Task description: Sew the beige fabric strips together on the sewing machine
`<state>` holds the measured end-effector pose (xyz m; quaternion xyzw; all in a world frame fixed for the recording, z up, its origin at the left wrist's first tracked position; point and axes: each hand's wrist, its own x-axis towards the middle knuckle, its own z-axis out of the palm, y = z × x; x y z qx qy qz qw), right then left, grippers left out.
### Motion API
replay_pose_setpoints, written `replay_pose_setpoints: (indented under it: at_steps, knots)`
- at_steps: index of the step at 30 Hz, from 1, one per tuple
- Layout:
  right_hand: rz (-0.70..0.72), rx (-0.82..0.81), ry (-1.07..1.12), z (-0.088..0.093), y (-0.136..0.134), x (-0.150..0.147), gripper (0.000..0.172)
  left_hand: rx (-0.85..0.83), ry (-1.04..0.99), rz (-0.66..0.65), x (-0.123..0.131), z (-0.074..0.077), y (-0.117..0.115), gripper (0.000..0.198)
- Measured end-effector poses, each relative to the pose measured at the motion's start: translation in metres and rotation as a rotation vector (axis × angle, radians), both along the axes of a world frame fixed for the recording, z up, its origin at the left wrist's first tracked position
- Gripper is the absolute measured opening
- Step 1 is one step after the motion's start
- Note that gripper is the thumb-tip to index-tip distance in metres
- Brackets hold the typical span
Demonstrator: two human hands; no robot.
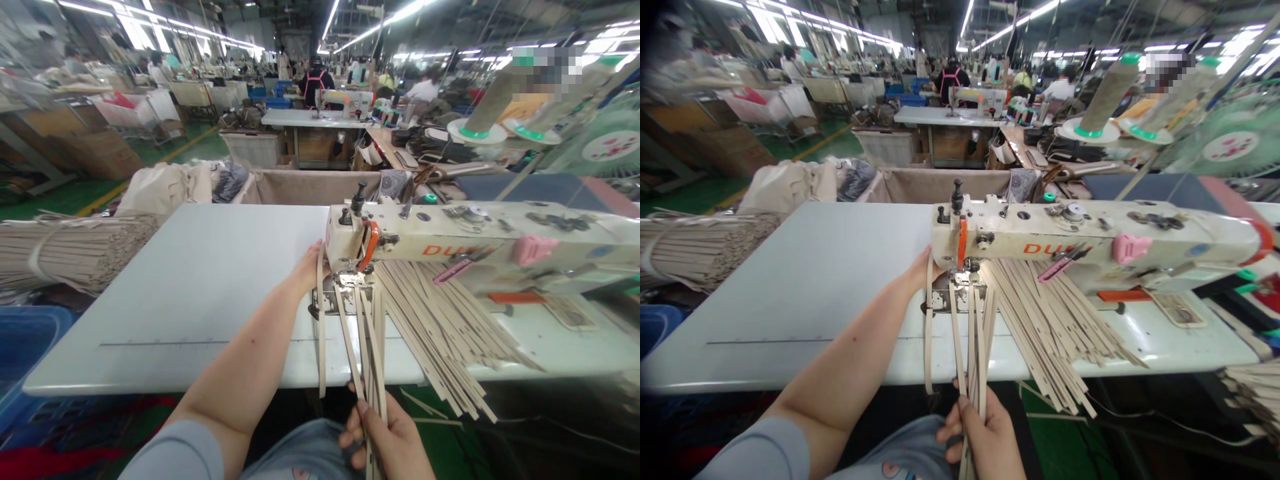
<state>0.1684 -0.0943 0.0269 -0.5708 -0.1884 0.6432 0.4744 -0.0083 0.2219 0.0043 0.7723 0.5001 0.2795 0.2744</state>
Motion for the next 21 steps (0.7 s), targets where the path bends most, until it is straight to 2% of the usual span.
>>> replay_pose_setpoints:
  at_steps: [8,14,21]
  knots:
    - [-0.04,-0.017,-0.039,0.001,0.007,-0.006,0.076,-0.016,-0.035,0.064,0.006,0.015,-0.006,0.052]
    - [-0.04,-0.039,-0.059,0.003,0.012,-0.008,0.076,-0.028,0.003,0.13,0.013,0.023,-0.011,0.035]
    - [-0.073,-0.09,-0.028,0.005,0.016,-0.012,0.078,-0.004,-0.009,0.161,0.014,0.023,-0.016,0.034]
